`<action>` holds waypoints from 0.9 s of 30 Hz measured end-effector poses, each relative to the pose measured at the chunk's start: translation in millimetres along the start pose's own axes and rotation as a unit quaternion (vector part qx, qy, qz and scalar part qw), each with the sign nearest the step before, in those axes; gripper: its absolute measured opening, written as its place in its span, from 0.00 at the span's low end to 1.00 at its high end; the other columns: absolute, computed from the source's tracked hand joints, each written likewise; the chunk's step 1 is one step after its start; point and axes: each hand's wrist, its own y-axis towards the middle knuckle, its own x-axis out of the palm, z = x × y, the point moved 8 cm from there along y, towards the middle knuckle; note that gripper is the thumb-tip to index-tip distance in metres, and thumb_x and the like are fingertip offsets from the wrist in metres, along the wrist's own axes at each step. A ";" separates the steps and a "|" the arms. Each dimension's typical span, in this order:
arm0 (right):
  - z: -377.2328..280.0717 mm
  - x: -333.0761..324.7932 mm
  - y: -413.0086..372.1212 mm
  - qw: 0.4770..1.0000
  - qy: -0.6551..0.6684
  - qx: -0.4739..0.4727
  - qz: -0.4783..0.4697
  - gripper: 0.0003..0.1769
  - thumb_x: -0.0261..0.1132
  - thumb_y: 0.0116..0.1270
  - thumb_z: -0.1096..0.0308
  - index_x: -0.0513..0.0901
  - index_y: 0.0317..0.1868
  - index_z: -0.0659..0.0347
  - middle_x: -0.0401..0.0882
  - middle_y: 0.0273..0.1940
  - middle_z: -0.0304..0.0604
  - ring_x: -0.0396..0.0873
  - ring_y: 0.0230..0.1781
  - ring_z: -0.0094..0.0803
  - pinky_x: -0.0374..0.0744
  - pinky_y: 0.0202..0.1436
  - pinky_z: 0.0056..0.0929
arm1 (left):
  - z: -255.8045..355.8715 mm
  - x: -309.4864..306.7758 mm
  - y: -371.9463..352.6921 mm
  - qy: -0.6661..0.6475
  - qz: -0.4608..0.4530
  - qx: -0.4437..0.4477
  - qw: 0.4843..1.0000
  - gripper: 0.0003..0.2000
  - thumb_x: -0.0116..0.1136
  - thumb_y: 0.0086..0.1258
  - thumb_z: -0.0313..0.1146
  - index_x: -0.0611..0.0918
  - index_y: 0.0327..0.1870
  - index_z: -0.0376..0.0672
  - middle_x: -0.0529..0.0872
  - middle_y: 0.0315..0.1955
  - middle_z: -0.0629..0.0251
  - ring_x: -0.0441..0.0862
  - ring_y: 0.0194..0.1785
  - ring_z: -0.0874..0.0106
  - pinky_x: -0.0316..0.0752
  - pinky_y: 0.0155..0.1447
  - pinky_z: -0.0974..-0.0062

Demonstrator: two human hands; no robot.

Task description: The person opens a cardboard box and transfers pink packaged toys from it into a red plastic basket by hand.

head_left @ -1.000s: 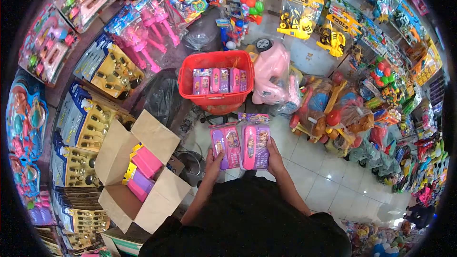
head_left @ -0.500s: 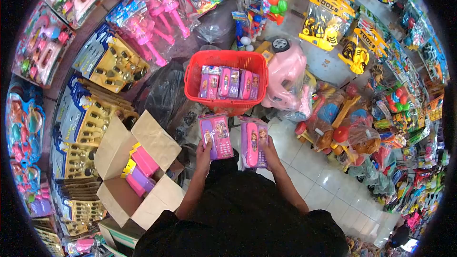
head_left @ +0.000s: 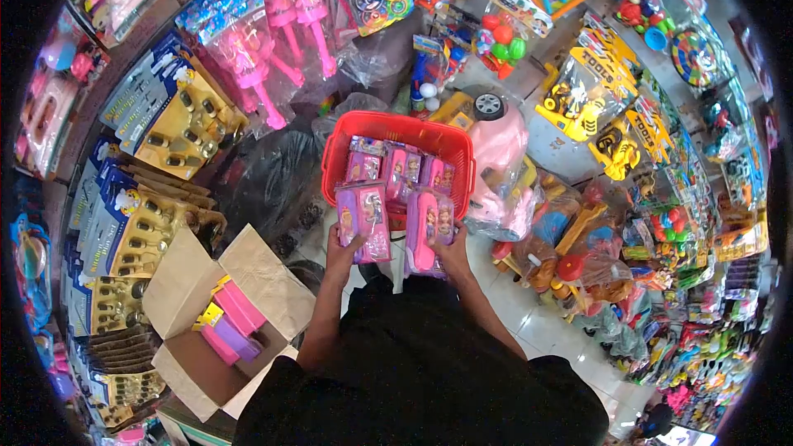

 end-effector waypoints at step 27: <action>6.5 0.2 188.6 0.993 0.029 0.064 -0.093 0.46 0.71 0.59 0.54 0.57 0.70 0.67 0.66 0.64 0.54 0.68 0.62 0.43 0.67 0.67 0.36 | -11.2 27.8 210.7 0.580 0.018 0.111 0.806 0.36 0.62 0.66 0.43 0.58 0.65 0.30 0.71 0.58 0.32 0.71 0.61 0.40 0.71 0.61 0.50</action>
